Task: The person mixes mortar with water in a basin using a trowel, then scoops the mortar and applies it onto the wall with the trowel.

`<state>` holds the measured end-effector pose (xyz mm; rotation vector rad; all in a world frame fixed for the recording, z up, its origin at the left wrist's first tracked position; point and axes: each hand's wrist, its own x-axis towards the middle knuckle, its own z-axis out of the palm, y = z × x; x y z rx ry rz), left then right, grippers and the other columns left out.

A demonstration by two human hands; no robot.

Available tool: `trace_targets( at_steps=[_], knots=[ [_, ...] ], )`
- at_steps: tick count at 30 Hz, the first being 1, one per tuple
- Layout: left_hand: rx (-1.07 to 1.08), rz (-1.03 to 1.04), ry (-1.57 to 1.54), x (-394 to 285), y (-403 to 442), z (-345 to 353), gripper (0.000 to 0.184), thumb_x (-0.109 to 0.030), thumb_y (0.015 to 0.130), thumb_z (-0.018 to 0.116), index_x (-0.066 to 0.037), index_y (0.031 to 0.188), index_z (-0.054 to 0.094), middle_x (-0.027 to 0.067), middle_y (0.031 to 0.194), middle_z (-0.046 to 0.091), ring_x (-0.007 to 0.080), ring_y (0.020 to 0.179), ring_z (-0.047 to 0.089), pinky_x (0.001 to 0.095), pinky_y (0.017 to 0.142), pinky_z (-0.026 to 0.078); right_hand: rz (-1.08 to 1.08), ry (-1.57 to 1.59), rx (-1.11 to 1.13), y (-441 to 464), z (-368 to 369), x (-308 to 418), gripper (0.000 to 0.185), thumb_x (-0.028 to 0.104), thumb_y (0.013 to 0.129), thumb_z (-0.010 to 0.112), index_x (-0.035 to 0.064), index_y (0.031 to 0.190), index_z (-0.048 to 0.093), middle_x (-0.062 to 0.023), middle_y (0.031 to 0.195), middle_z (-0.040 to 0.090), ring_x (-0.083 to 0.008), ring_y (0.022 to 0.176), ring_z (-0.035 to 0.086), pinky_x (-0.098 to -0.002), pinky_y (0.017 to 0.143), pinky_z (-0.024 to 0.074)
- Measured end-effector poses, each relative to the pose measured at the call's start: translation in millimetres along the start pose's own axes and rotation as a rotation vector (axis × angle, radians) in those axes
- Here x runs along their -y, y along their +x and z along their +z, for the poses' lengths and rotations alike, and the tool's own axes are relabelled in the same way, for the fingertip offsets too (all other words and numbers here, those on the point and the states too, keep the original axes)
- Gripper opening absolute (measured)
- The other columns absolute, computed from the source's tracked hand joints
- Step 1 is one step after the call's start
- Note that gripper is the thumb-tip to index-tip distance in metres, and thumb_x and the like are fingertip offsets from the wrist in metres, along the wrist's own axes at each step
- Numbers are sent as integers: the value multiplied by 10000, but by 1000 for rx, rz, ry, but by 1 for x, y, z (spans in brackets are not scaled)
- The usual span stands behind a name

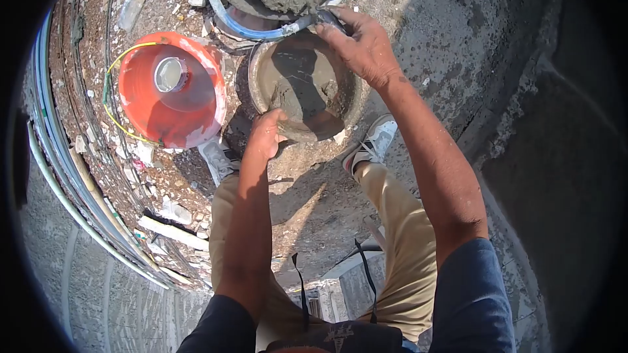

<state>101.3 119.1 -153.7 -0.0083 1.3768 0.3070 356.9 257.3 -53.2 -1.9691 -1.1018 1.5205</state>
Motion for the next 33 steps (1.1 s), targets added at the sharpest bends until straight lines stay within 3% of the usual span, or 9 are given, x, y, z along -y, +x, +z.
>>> trace_targets(
  at_steps=[1, 4, 5, 9, 16, 19, 23, 30, 33],
  knots=[
    [-14, -8, 12, -9, -9, 10, 328, -306, 889, 668, -52, 1095, 656, 107, 1056, 678, 277, 960, 685, 498, 856, 565, -7, -4, -37, -14, -5, 0, 441, 320, 896, 706, 9, 1208, 686, -63, 859, 701, -111, 738, 619, -278, 731, 518],
    [125, -8, -156, -37, -34, 21, 610, -468, 912, 675, -51, 1340, 554, 135, 1284, 639, 300, 1145, 652, 525, 949, 533, -33, -51, -97, -56, -23, -12, 434, 270, 886, 714, 25, 1242, 675, -86, 957, 726, -123, 805, 658, -280, 806, 532],
    [240, 12, -131, -38, -34, 18, 888, -692, 895, 594, -88, 1512, 388, 148, 1457, 527, 338, 1309, 549, 607, 1034, 453, -42, -69, -111, -72, -27, -17, 432, 251, 881, 717, 31, 1250, 673, -96, 989, 734, -128, 831, 674, -282, 832, 536],
    [242, 21, -163, -40, -35, 17, 1051, -868, 845, 422, -131, 1580, 281, 147, 1558, 408, 380, 1411, 425, 722, 1078, 317, -138, -458, -92, -123, -30, -43, 418, 216, 863, 723, 115, 1265, 669, -111, 1019, 741, -235, 908, 733, -344, 810, 572],
    [186, -7, -146, -41, -30, 21, 1059, -884, 854, 349, -142, 1598, 219, 140, 1586, 365, 376, 1422, 413, 714, 1095, 297, -223, -901, 75, -130, -31, -23, 497, 273, 870, 732, 311, 1349, 603, -20, 931, 657, -259, 767, 679, -398, 693, 566],
    [190, -20, -187, -41, -34, 23, 1013, -861, 883, 326, -136, 1586, 251, 143, 1568, 389, 367, 1408, 432, 698, 1099, 310, -390, -956, -57, -88, -61, 32, 504, 189, 872, 743, 246, 1354, 607, -53, 1019, 674, -267, 844, 687, -390, 732, 566],
    [166, 42, -188, -34, -17, 17, 930, -812, 926, 324, -123, 1551, 321, 138, 1491, 480, 333, 1332, 516, 640, 1050, 423, -496, -1366, -246, 12, -91, 83, 392, 325, 952, 637, 256, 1338, 618, -86, 1010, 707, -321, 847, 712, -437, 709, 579],
    [170, -8, -235, -41, -25, 17, 850, -762, 959, 346, -129, 1526, 362, 125, 1424, 539, 300, 1222, 599, 582, 924, 544, -304, -1392, -68, 74, -47, 75, 290, 330, 925, 629, 159, 1157, 659, -150, 946, 731, -364, 926, 704, -474, 829, 565],
    [200, 0, -246, -40, -20, 15, 846, -743, 971, 352, -120, 1542, 337, 122, 1471, 494, 291, 1285, 555, 550, 1014, 499, -280, -1347, -19, 58, -40, 68, 316, 326, 922, 636, 166, 1194, 654, -157, 930, 730, -370, 905, 703, -482, 814, 564]
  ],
)
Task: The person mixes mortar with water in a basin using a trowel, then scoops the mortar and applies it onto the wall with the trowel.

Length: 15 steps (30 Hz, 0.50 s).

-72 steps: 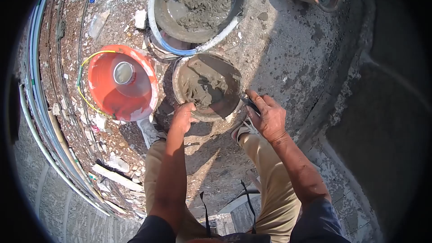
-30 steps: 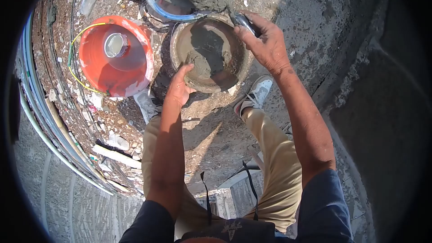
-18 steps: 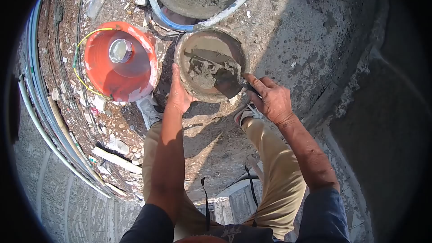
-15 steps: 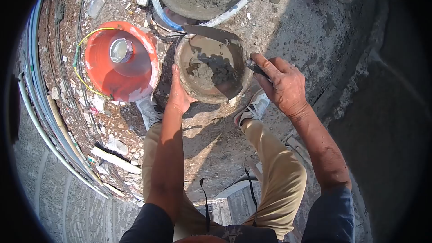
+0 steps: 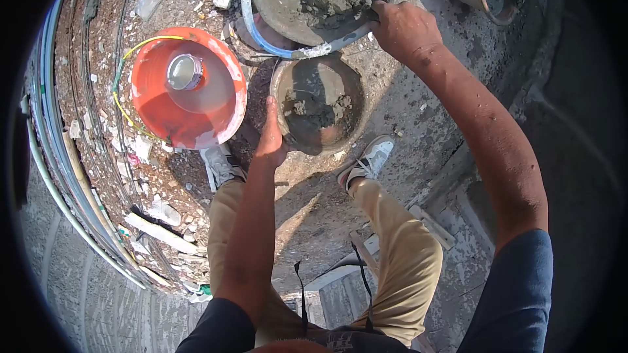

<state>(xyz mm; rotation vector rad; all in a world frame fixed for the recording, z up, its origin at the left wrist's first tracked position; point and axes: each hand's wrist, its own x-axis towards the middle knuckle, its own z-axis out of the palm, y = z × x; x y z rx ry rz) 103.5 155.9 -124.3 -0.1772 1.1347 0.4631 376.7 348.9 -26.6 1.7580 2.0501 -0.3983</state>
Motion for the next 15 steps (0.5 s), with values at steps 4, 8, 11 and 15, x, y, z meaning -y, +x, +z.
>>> trace_targets(
  at_steps=[4, 8, 11, 15],
  knots=[
    [-4, 69, 17, 9, 14, -6, 839, -717, 989, 349, -93, 1549, 320, 122, 1503, 462, 276, 1331, 517, 486, 1083, 459, -9, 3, 9, -8, 11, 7, 353, 320, 920, 649, 173, 1240, 641, -153, 911, 731, -369, 872, 704, -485, 775, 566],
    [-24, 44, 76, 7, 13, -9, 857, -729, 984, 336, -84, 1548, 316, 129, 1484, 485, 284, 1339, 511, 493, 1074, 467, 27, 52, 47, -23, 3, 19, 306, 318, 929, 634, 160, 1191, 654, -153, 902, 728, -363, 869, 709, -482, 768, 577],
    [-33, 47, 55, 11, 14, -10, 867, -738, 979, 329, -85, 1550, 312, 138, 1483, 485, 288, 1335, 517, 495, 1063, 478, 38, 68, 85, -7, 11, 28, 275, 316, 928, 630, 151, 1143, 674, -151, 904, 730, -357, 873, 713, -479, 782, 580],
    [0, 88, 29, 6, 12, -3, 884, -755, 965, 342, -87, 1544, 326, 146, 1482, 484, 295, 1303, 546, 499, 1046, 490, 25, 129, 57, -6, 4, 29, 266, 313, 916, 639, 149, 1117, 700, -144, 898, 735, -354, 877, 715, -473, 797, 579]
  ],
)
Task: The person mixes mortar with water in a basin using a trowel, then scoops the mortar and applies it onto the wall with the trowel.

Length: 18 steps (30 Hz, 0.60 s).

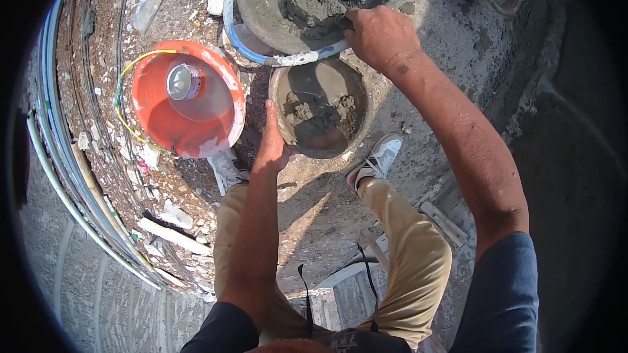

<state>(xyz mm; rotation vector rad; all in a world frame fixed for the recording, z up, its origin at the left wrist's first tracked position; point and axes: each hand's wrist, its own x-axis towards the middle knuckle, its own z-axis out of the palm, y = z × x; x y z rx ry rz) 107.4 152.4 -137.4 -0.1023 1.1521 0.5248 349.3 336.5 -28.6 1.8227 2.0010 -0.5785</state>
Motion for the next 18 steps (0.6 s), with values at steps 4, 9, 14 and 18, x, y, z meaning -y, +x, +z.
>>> trace_targets(
  at_steps=[4, 9, 14, 18],
  knots=[
    [-39, -50, 0, -6, -6, 8, 889, -759, 954, 378, -67, 1511, 376, 137, 1435, 522, 283, 1242, 583, 494, 1029, 497, -28, 101, 12, -24, -5, 4, 292, 309, 910, 637, 148, 1140, 715, -155, 916, 737, -362, 914, 709, -470, 831, 571],
    [-74, -69, -12, -14, -12, 17, 900, -783, 930, 403, -88, 1502, 392, 128, 1405, 541, 288, 1202, 598, 488, 1012, 507, 10, 248, 19, -7, 10, 22, 336, 333, 902, 671, 103, 1143, 715, -173, 895, 735, -360, 904, 717, -467, 824, 569],
    [-97, -115, 26, -14, -13, 11, 925, -814, 909, 387, -140, 1541, 343, 126, 1470, 491, 317, 1295, 542, 568, 1039, 465, 42, 650, 30, -22, 48, -2, 431, 389, 898, 684, 32, 1137, 715, -150, 837, 729, -259, 781, 719, -381, 759, 559],
    [-10, -109, 35, -16, -16, 10, 955, -840, 898, 346, -175, 1580, 263, 121, 1532, 426, 342, 1367, 476, 650, 1066, 395, 153, 1019, 61, -42, 59, -3, 488, 396, 872, 688, 33, 1197, 707, -157, 966, 742, -187, 867, 696, -337, 854, 549]
  ],
)
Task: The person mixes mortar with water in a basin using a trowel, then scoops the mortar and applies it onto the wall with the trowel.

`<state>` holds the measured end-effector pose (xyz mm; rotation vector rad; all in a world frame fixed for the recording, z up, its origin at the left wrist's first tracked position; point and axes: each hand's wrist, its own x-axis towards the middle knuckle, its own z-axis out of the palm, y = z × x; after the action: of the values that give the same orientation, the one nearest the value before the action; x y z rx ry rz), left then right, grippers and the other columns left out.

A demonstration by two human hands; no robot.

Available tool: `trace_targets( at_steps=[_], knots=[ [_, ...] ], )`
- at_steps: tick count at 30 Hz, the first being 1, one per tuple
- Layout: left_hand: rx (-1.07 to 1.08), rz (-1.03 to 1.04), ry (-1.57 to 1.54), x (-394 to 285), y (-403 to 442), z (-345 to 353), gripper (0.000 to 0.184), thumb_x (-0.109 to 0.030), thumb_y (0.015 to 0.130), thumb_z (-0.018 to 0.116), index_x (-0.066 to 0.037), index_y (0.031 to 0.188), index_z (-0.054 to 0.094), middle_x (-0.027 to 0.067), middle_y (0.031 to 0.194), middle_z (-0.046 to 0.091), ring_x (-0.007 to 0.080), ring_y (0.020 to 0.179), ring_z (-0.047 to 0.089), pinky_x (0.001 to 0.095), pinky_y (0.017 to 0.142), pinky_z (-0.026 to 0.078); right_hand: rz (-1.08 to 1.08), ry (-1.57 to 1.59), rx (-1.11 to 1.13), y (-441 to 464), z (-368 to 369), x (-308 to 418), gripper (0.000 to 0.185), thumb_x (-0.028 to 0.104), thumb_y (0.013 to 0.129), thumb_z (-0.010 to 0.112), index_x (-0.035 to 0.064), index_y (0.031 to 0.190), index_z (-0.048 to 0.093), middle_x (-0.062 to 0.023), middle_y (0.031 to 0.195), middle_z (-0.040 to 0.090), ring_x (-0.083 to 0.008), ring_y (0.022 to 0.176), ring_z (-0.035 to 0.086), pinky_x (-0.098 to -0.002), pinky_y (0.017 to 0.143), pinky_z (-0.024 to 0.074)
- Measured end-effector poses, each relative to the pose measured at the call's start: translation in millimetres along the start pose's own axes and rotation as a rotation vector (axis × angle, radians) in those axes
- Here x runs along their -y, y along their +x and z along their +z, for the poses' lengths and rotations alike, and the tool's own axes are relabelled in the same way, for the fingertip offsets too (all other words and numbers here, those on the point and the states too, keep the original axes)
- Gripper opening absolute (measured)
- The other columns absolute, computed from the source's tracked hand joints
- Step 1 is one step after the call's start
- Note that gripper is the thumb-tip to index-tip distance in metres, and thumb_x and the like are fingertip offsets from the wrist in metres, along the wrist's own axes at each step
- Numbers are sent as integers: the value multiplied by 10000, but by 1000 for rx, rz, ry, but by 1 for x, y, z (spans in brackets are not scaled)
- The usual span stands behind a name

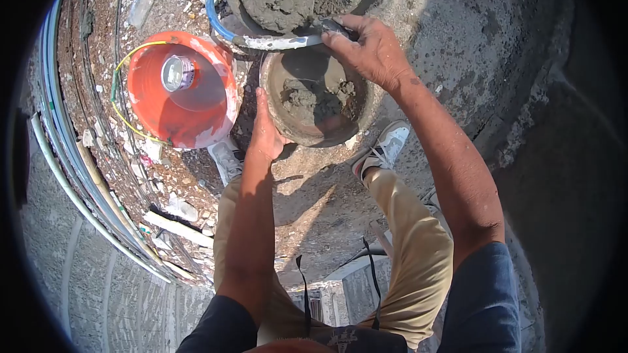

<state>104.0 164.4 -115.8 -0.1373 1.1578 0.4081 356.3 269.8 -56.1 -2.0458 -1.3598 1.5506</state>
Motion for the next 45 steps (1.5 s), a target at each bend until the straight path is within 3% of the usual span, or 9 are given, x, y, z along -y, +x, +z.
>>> trace_targets(
  at_steps=[6, 13, 20, 24, 28, 31, 34, 40, 45],
  knots=[
    [-9, 18, 34, -1, -5, 0, 973, -846, 894, 347, -186, 1598, 219, 143, 1569, 371, 374, 1392, 440, 694, 1067, 351, -53, -159, -151, -77, -18, 8, 436, 321, 872, 707, 26, 1193, 704, -159, 1026, 750, -214, 922, 744, -330, 812, 573],
    [-83, 20, 57, -2, -10, 9, 988, -845, 894, 346, -170, 1601, 204, 161, 1578, 352, 384, 1405, 418, 695, 1072, 344, -7, -614, 27, -152, -4, -37, 451, 315, 880, 713, 231, 1316, 633, -95, 962, 714, -309, 808, 722, -421, 706, 588],
    [-15, 42, 38, 8, -1, -6, 982, -846, 896, 338, -166, 1595, 222, 162, 1583, 349, 390, 1416, 405, 698, 1074, 337, -276, -965, 68, -128, -2, -22, 439, 209, 889, 667, 227, 1324, 611, -55, 969, 650, -271, 895, 680, -420, 782, 545],
    [-32, 51, 44, 9, -4, -4, 990, -845, 895, 344, -150, 1591, 230, 158, 1574, 368, 390, 1411, 413, 676, 1083, 343, -76, -1178, 208, -108, 12, -34, 422, 148, 899, 631, 192, 1319, 606, -89, 1002, 653, -280, 935, 691, -434, 806, 550],
    [-137, 64, 65, 12, -9, 6, 999, -850, 891, 346, -148, 1592, 228, 152, 1575, 370, 390, 1409, 417, 667, 1091, 339, 270, -738, 326, -99, 48, -57, 348, 204, 930, 636, 88, 1258, 643, -175, 1040, 724, -344, 996, 710, -443, 861, 558],
    [-105, 47, 63, 14, -6, -3, 1005, -858, 882, 350, -167, 1599, 211, 145, 1589, 347, 388, 1426, 390, 685, 1084, 327, 328, -270, 285, -112, 90, -111, 504, 417, 871, 694, 77, 1242, 672, -194, 1121, 714, -375, 1062, 680, -436, 934, 540],
    [-101, 25, 64, 11, -3, -5, 1035, -873, 862, 368, -178, 1607, 184, 136, 1615, 298, 388, 1454, 338, 697, 1078, 319, 318, -214, 326, -106, 100, -103, 559, 462, 850, 714, 99, 1273, 669, -202, 1148, 707, -385, 1080, 669, -435, 942, 536],
    [-96, 8, 42, 7, -5, -3, 1060, -883, 851, 376, -166, 1608, 184, 141, 1612, 302, 385, 1445, 343, 700, 1084, 300, 233, -784, 337, -130, 18, 15, 287, 321, 914, 638, 180, 1160, 682, -151, 974, 733, -355, 903, 712, -469, 798, 572],
    [-108, 19, 42, 7, -8, 8, 1046, -880, 859, 358, -160, 1602, 209, 145, 1603, 316, 374, 1446, 345, 693, 1092, 296, 55, -816, 55, -96, 72, -23, 281, 230, 921, 612, 149, 1188, 641, -144, 910, 715, -349, 844, 715, -465, 687, 580]
  ],
)
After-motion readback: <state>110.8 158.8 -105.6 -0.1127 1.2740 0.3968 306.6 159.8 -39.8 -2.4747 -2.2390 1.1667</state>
